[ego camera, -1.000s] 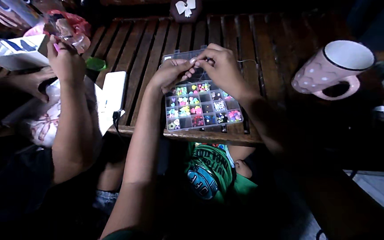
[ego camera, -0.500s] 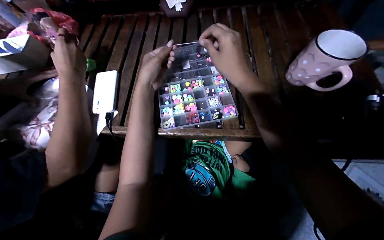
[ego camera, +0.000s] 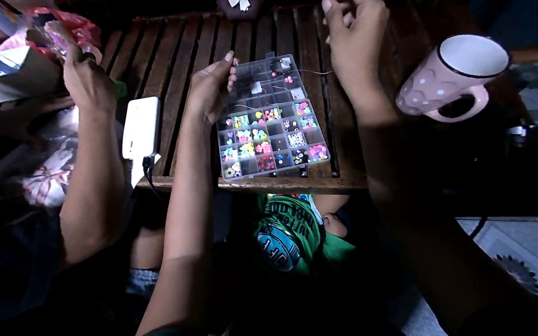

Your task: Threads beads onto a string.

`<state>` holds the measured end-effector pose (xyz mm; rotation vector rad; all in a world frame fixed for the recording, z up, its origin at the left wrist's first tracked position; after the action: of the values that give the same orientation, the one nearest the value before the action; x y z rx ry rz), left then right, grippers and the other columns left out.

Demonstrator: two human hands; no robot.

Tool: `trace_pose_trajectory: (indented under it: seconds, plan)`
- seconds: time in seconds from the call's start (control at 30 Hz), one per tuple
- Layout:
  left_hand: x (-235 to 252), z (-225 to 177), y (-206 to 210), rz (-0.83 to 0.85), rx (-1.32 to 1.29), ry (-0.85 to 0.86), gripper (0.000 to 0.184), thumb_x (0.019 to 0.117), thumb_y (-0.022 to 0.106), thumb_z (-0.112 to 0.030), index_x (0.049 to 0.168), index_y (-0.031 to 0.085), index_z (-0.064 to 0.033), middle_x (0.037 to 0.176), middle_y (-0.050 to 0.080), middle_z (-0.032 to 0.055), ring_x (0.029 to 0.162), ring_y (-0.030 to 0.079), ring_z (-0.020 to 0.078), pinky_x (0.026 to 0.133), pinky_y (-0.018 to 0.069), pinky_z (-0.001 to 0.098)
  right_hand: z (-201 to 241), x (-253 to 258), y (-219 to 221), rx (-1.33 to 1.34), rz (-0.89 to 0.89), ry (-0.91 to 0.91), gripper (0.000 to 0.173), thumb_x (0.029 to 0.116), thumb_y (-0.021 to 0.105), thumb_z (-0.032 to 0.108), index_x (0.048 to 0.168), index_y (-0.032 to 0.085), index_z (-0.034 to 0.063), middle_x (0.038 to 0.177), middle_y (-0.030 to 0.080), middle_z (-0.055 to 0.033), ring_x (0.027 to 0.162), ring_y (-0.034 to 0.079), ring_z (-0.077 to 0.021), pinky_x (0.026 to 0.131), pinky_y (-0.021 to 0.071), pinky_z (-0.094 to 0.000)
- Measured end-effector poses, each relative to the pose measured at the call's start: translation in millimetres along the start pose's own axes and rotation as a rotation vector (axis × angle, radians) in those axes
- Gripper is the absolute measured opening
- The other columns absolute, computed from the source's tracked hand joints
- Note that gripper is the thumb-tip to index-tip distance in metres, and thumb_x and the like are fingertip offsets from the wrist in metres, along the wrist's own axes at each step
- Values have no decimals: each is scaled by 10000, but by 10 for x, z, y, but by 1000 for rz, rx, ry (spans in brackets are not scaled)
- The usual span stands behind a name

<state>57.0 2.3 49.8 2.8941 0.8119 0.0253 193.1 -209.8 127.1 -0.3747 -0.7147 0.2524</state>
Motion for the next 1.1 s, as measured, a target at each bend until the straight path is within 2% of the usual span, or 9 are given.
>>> trace_pose_trajectory:
  seconds: [0.07,0.13,0.2,0.37,0.63,0.77,0.87,0.93,1.1]
  plan:
    - [8,16,5,5,3,-10,213,1091,496,-227,1023,651,-98,788,604,-79,680,583,-8,669,507,145,23,-8,57,98,84,-19,214,1036,571,179,1121,672,11,1019,655,-43,782,596,-14,733,518,-199]
    - [4,25,12,4,2,-17,214,1090,498,-224,1020,650,-92,788,606,-76,677,581,-6,665,506,146,123,-78,207,201,298,-58,201,1016,614,179,1115,672,13,1038,660,-35,811,612,-15,751,536,-208]
    - [-2,20,18,7,1,-14,216,1091,492,-218,1010,648,-92,780,599,-79,675,576,-6,664,503,146,294,-221,383,266,512,-148,158,970,663,134,1039,679,-8,1046,644,-60,840,605,-17,749,525,-178]
    - [-17,6,48,19,-7,-17,216,1094,479,-193,1029,648,-75,776,597,-76,663,573,-6,653,501,141,490,-641,736,179,999,-192,72,901,733,50,928,713,-13,977,636,-103,791,566,-98,703,482,-240]
    - [-17,8,66,37,3,-22,225,1091,491,-197,1006,661,-77,773,607,-71,669,574,-1,661,495,146,469,-873,777,-47,1319,-126,57,901,764,66,911,764,10,909,662,-85,701,537,-112,663,461,-302]
    - [-15,17,79,45,0,-33,214,1089,496,-194,1020,658,-72,784,610,-71,672,577,-3,661,500,143,398,-880,785,-51,1343,-129,148,889,797,150,856,739,18,840,650,-56,659,505,-87,623,433,-288]
    - [-14,32,95,61,28,-46,216,1087,503,-208,1017,663,-79,783,620,-74,664,577,-7,654,498,143,363,-806,759,7,1257,-100,154,903,781,158,871,720,20,782,621,-30,626,480,-66,603,423,-262]
    - [-19,39,117,93,50,-51,233,1090,496,-207,1012,674,-78,765,616,-82,648,567,-13,641,492,139,338,-693,737,48,1097,-112,146,926,750,167,919,706,28,733,583,-10,612,481,-61,599,429,-255]
    - [-67,30,210,184,100,-69,258,1095,479,-206,967,669,-87,725,589,-90,605,535,-20,600,473,130,372,-486,673,9,660,-108,227,994,671,184,1126,646,1,887,579,-72,745,520,-122,711,458,-297]
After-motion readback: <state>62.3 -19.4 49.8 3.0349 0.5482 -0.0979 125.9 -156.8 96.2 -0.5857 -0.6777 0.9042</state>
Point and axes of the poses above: each hand's wrist, its own x-axis towards the middle knuckle, its own y-axis out of the palm, z = x × y, the point moved 8 cm from there along x, towards the middle knuckle
